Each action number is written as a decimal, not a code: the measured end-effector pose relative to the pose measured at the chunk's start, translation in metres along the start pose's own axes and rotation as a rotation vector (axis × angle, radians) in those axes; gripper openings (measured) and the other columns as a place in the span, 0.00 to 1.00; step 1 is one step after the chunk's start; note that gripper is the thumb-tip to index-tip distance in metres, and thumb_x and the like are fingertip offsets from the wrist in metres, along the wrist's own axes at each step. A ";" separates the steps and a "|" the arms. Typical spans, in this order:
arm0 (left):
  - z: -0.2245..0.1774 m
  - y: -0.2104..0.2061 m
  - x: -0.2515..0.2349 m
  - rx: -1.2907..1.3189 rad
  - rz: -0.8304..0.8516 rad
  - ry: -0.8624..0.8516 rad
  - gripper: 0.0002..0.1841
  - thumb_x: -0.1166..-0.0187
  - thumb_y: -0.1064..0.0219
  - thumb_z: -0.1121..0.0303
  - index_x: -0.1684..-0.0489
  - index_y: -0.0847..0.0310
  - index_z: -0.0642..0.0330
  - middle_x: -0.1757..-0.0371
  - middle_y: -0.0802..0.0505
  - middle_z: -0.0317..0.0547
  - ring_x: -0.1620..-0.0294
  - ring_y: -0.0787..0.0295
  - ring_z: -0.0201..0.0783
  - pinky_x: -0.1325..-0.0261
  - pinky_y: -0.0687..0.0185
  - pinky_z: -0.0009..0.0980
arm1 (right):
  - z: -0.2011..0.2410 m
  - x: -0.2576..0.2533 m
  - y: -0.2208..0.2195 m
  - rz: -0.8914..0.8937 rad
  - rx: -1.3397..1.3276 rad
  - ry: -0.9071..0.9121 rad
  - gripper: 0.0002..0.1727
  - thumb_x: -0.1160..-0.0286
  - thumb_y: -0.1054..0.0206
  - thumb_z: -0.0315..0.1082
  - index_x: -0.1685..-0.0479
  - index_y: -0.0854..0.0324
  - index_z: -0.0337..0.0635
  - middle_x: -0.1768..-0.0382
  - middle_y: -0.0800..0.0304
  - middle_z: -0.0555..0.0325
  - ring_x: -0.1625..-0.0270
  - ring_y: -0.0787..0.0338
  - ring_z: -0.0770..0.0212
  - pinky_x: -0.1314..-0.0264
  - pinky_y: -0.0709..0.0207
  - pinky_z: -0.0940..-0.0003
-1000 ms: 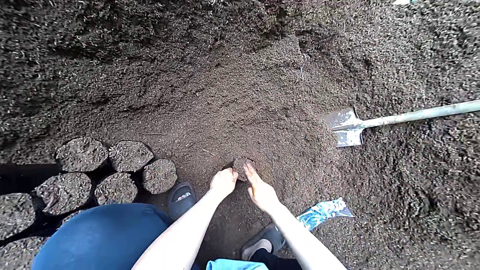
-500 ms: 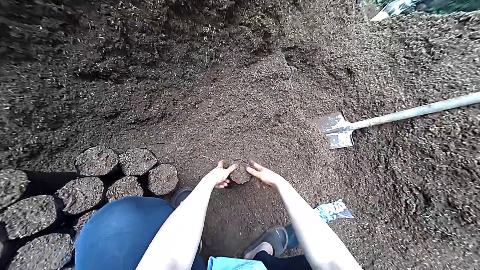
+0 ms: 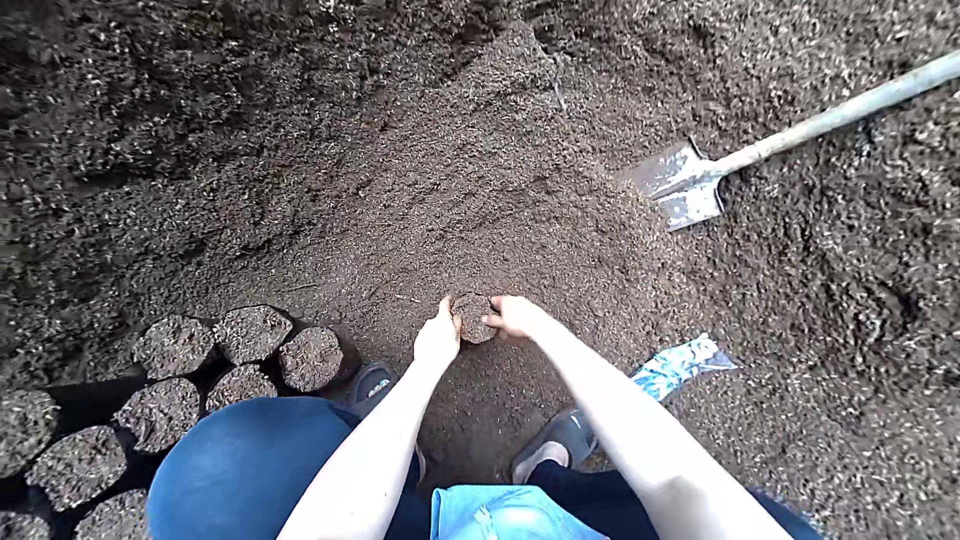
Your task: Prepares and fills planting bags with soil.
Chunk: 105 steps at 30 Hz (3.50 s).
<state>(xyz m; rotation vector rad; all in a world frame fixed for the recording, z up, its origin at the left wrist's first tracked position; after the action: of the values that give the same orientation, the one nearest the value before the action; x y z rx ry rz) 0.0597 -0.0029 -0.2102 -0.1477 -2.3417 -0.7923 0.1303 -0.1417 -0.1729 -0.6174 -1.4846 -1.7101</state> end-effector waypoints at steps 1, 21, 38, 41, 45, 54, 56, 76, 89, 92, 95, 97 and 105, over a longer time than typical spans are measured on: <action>0.004 -0.002 0.001 0.085 0.025 0.033 0.32 0.04 0.58 0.49 0.03 0.57 0.48 0.34 0.11 0.64 0.35 0.10 0.59 0.31 0.19 0.59 | -0.004 -0.004 0.008 0.045 -0.057 0.023 0.36 0.14 0.38 0.55 0.15 0.33 0.40 0.31 0.17 0.32 0.32 0.14 0.36 0.27 0.27 0.36; 0.012 -0.045 0.041 0.659 -0.005 0.391 0.31 0.05 0.55 0.46 0.16 0.57 0.58 0.74 0.13 0.46 0.87 0.24 0.31 0.81 0.27 0.26 | 0.012 -0.019 -0.001 -0.230 0.065 0.421 0.29 0.05 0.55 0.52 0.36 0.19 0.36 0.44 0.11 0.34 0.34 0.13 0.34 0.33 0.24 0.34; 0.009 -0.043 0.051 -0.021 0.007 0.017 0.29 0.03 0.57 0.51 0.18 0.31 0.65 0.23 0.17 0.64 0.20 0.22 0.56 0.18 0.31 0.57 | -0.088 -0.029 -0.021 -0.237 -0.272 0.216 0.23 0.05 0.52 0.41 0.26 0.23 0.35 0.29 0.17 0.37 0.23 0.19 0.44 0.16 0.34 0.45; 0.013 -0.021 0.037 0.072 -0.040 0.021 0.28 0.02 0.59 0.54 0.17 0.31 0.66 0.23 0.18 0.65 0.19 0.23 0.55 0.15 0.34 0.54 | -0.069 -0.062 -0.006 -0.259 -0.175 0.171 0.23 0.05 0.54 0.35 0.23 0.24 0.35 0.23 0.22 0.37 0.18 0.24 0.44 0.13 0.37 0.49; 0.024 -0.006 0.025 0.199 -0.096 0.064 0.30 0.02 0.59 0.53 0.17 0.31 0.68 0.21 0.19 0.66 0.17 0.25 0.55 0.13 0.38 0.52 | -0.055 -0.118 -0.020 -0.310 -0.126 0.157 0.32 0.13 0.41 0.36 0.10 0.37 0.46 0.08 0.44 0.44 0.06 0.45 0.42 0.08 0.47 0.42; 0.028 -0.009 0.009 0.263 0.001 0.112 0.31 0.04 0.58 0.48 0.28 0.23 0.67 0.33 0.13 0.65 0.29 0.17 0.57 0.24 0.28 0.59 | -0.075 -0.106 -0.003 -0.185 -0.742 0.127 0.25 0.26 0.33 0.22 0.28 0.25 0.35 0.32 0.19 0.42 0.33 0.16 0.54 0.31 0.22 0.56; 0.023 -0.007 0.010 0.260 0.018 0.107 0.30 0.04 0.58 0.48 0.27 0.25 0.68 0.31 0.15 0.67 0.26 0.19 0.58 0.22 0.30 0.59 | -0.059 -0.072 0.014 -0.140 -0.997 0.226 0.22 0.21 0.36 0.23 0.28 0.29 0.37 0.44 0.16 0.49 0.53 0.13 0.62 0.52 0.17 0.65; 0.019 0.000 0.014 0.340 -0.048 0.001 0.23 0.04 0.56 0.61 0.30 0.22 0.68 0.32 0.13 0.65 0.27 0.17 0.56 0.23 0.27 0.55 | 0.061 -0.021 0.043 -0.810 0.099 0.319 0.28 0.10 0.50 0.51 0.27 0.21 0.39 0.26 0.23 0.33 0.20 0.26 0.34 0.14 0.44 0.32; -0.034 0.017 0.049 0.307 -0.251 -0.337 0.16 0.10 0.44 0.65 0.40 0.13 0.67 0.33 0.11 0.63 0.28 0.16 0.60 0.29 0.20 0.60 | 0.001 0.014 -0.041 -0.166 -1.410 0.210 0.42 0.18 0.72 0.77 0.17 0.38 0.62 0.32 0.18 0.61 0.35 0.14 0.57 0.43 0.15 0.40; -0.059 0.076 0.093 0.292 -0.419 -0.476 0.16 0.10 0.45 0.69 0.45 0.11 0.69 0.37 0.10 0.62 0.29 0.16 0.58 0.28 0.21 0.55 | 0.042 0.046 0.007 -0.137 -1.352 0.356 0.42 0.17 0.75 0.76 0.18 0.38 0.61 0.35 0.16 0.61 0.38 0.12 0.58 0.45 0.14 0.44; -0.062 0.150 0.158 0.359 -0.621 -0.519 0.16 0.09 0.44 0.69 0.47 0.13 0.74 0.43 0.09 0.64 0.35 0.12 0.57 0.33 0.17 0.54 | 0.109 0.086 0.052 -0.085 -1.292 0.545 0.41 0.17 0.72 0.75 0.19 0.37 0.61 0.37 0.13 0.61 0.40 0.10 0.58 0.45 0.11 0.45; -0.057 0.191 0.208 0.312 -0.722 -0.531 0.16 0.08 0.44 0.68 0.50 0.13 0.73 0.48 0.09 0.61 0.41 0.10 0.54 0.39 0.14 0.52 | 0.155 0.119 0.067 0.025 -1.338 0.668 0.38 0.15 0.64 0.72 0.20 0.34 0.60 0.36 0.13 0.58 0.37 0.10 0.54 0.42 0.12 0.42; 0.059 0.237 0.396 0.426 -0.842 -0.276 0.16 0.07 0.48 0.64 0.53 0.14 0.62 0.61 0.11 0.44 0.60 0.14 0.35 0.54 0.17 0.37 | 0.299 0.268 -0.038 0.376 -1.231 0.756 0.37 0.13 0.69 0.71 0.22 0.30 0.61 0.32 0.15 0.57 0.31 0.13 0.49 0.37 0.15 0.39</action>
<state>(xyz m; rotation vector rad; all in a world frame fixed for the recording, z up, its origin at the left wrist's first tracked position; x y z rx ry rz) -0.2109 0.1849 0.1179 1.0256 -2.7742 -0.6307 -0.0941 0.0862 0.0733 -0.6477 0.3011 -2.0576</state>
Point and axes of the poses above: each hand's wrist, its own x-axis away from the middle knuckle, its own y-axis out of the back of the hand, z = x × y, the point moved 8 cm from there along -x, towards the middle knuckle
